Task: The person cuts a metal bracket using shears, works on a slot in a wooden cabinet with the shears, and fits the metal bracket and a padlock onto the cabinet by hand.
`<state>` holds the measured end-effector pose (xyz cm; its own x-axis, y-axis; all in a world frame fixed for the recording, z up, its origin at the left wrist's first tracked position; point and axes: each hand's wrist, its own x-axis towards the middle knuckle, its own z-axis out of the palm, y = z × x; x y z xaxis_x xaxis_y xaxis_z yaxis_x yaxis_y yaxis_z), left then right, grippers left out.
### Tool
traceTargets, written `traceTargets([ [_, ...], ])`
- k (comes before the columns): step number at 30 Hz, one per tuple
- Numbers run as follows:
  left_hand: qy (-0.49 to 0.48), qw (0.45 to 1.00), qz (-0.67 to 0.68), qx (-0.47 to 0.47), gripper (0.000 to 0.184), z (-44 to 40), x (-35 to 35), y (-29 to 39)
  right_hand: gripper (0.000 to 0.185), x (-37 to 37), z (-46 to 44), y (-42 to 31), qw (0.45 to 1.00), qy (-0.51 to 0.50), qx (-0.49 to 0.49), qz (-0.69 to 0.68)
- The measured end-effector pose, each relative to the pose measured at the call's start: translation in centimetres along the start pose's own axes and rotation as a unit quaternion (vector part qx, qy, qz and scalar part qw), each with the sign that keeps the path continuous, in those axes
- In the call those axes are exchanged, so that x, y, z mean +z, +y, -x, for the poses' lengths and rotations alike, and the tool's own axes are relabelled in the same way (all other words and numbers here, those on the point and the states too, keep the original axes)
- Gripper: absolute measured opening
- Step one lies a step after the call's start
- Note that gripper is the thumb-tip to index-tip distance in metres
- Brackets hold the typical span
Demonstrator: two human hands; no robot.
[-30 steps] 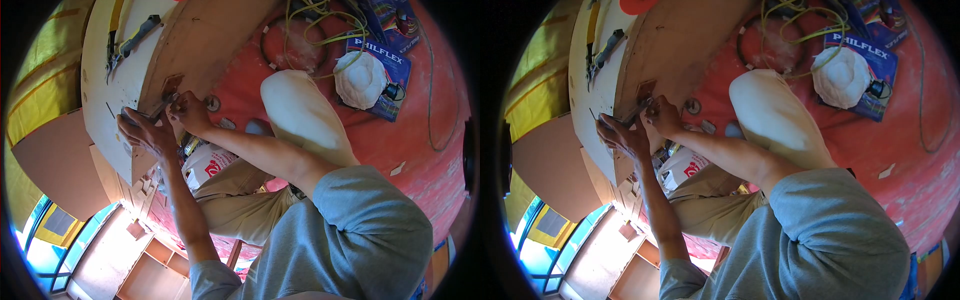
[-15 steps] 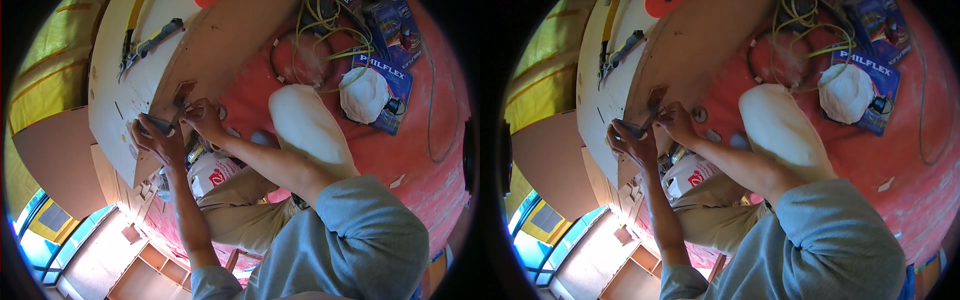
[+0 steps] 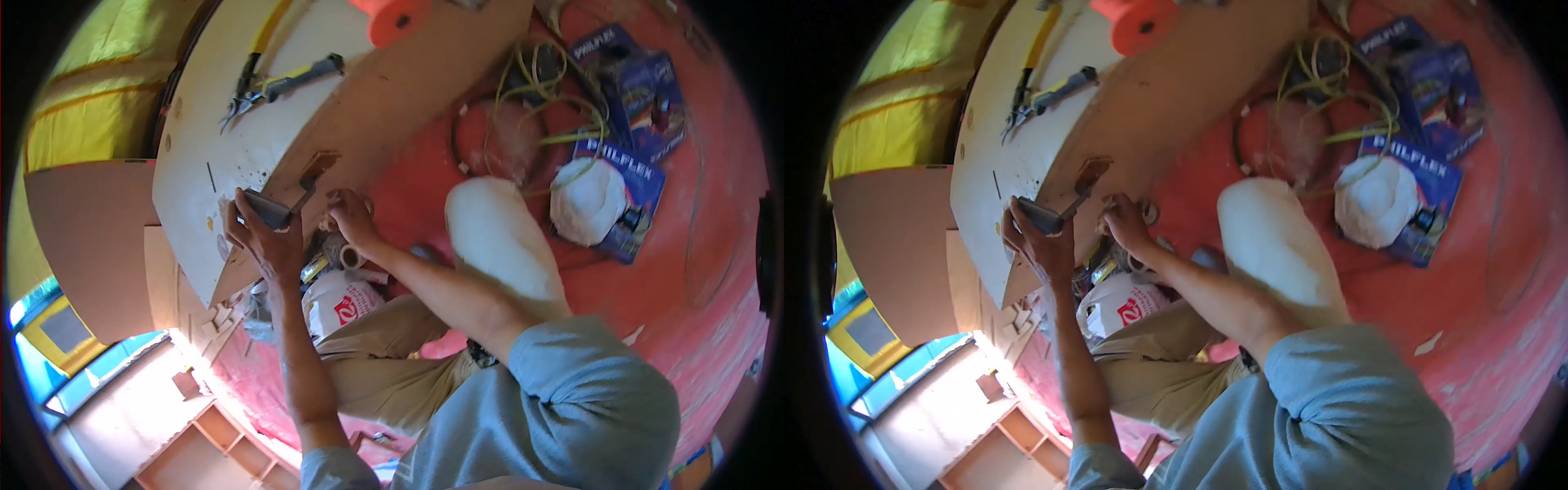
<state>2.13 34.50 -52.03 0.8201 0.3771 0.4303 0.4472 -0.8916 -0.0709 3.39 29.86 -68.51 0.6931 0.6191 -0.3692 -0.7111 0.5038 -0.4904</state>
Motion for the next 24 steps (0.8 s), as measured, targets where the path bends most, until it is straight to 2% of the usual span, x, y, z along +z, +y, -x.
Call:
traceTargets([
  [2,-0.019,1.000,0.022,-0.001,0.088,-0.7,-0.7,0.0,0.022,-0.5,0.4,0.2,0.999,0.017,0.028,0.013],
  [3,-0.027,0.999,0.032,-0.002,0.086,-1.0,-1.2,0.1,0.019,-1.0,0.4,0.1,0.992,-0.014,0.033,0.120],
  [5,-0.050,0.996,0.068,0.006,0.082,-1.6,-1.9,0.1,0.013,-2.6,0.4,-0.6,0.940,-0.074,0.037,0.331],
  [6,-0.061,0.994,0.086,0.010,0.080,-1.9,-2.1,0.0,0.012,-3.7,0.0,-1.3,0.888,-0.143,0.047,0.434],
  [7,-0.031,0.996,0.082,0.004,0.078,-1.9,-2.2,0.2,0.012,-4.8,-0.4,-2.1,0.822,-0.214,0.041,0.526],
  [9,-0.076,0.989,0.124,-0.038,0.076,-1.9,-2.4,-0.1,0.017,-7.5,-1.6,-5.3,0.613,-0.411,0.050,0.673],
  [11,-0.096,0.979,0.161,-0.080,0.074,-2.0,-3.0,-0.6,0.017,-2.8,1.7,-15.1,0.660,-0.337,0.164,0.651],
  [13,-0.107,0.972,0.189,-0.086,0.074,-1.9,-3.7,-1.2,0.020,1.2,2.2,-21.2,0.603,-0.349,-0.032,0.717],
  [14,-0.120,0.968,0.203,-0.085,0.075,-1.8,-4.0,-1.4,0.024,3.3,2.3,-23.7,0.653,-0.332,-0.003,0.681],
  [15,-0.130,0.963,0.220,-0.088,0.074,-1.9,-4.4,-1.3,0.028,5.7,3.2,-25.0,0.685,-0.300,-0.181,0.638],
  [17,-0.140,0.957,0.233,-0.103,0.073,-1.9,-4.7,-1.4,0.036,9.7,0.7,-26.1,0.579,-0.292,-0.420,0.635],
  [19,-0.131,0.955,0.245,-0.107,0.071,-1.9,-4.8,-1.4,0.032,13.8,-1.0,-25.7,0.530,-0.262,-0.376,0.714],
  [21,-0.113,0.953,0.262,-0.100,0.070,-1.7,-4.0,-1.9,0.028,14.7,-4.8,-23.5,0.406,-0.290,-0.380,0.779],
  [23,-0.110,0.954,0.258,-0.102,0.071,-2.0,-3.7,-2.2,0.025,15.4,-6.4,-22.1,0.297,-0.301,-0.343,0.839],
  [24,-0.108,0.955,0.256,-0.105,0.072,-2.1,-3.5,-2.4,0.025,15.1,-6.8,-21.5,0.295,-0.291,-0.363,0.835],
])
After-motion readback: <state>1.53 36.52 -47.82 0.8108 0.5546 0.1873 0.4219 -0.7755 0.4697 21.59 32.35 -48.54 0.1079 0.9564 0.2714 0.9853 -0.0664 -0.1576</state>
